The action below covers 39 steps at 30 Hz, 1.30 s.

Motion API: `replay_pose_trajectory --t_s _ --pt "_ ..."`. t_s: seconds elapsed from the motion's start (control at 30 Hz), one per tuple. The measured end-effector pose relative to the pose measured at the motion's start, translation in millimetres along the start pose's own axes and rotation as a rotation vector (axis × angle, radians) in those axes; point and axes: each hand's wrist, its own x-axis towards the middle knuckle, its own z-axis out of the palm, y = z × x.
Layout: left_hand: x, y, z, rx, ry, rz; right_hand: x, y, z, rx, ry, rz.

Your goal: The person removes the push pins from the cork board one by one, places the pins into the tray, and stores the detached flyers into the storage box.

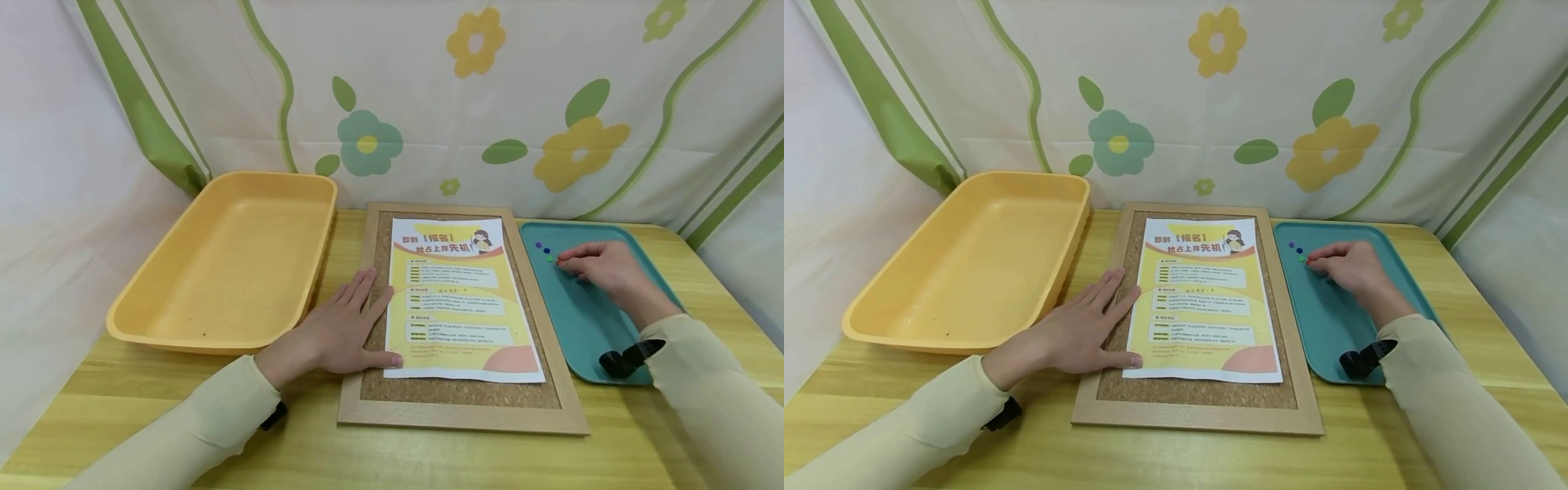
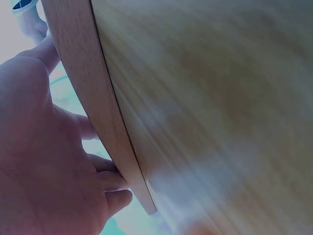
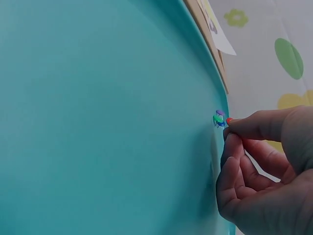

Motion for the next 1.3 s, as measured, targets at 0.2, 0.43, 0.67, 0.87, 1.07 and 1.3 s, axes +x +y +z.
replay_pose_trajectory --t_s 0.2,0.43,0.67,0.87,1.07,1.3 --pt "0.1 0.6 0.1 0.002 -0.003 -0.004 3.8 3.4 -0.1 -0.029 -0.007 0.014" --pt "-1.2 1.0 -1.0 -0.001 -0.001 -0.003 5.7 1.9 2.3 -0.097 0.009 0.003" --pt "-1.2 0.6 -0.2 -0.015 0.005 -0.001 6.8 2.5 4.0 -0.118 0.009 0.008" --pt "-1.7 0.6 -0.7 -0.007 0.006 0.000 5.9 2.4 3.1 -0.129 -0.004 0.008" --pt "-1.5 1.7 -0.9 -0.008 0.005 0.004 3.1 2.1 3.4 -0.135 0.004 0.005" --pt "-2.5 1.1 -1.1 -0.004 0.004 0.003 1.6 0.4 6.0 -0.119 0.020 0.020"
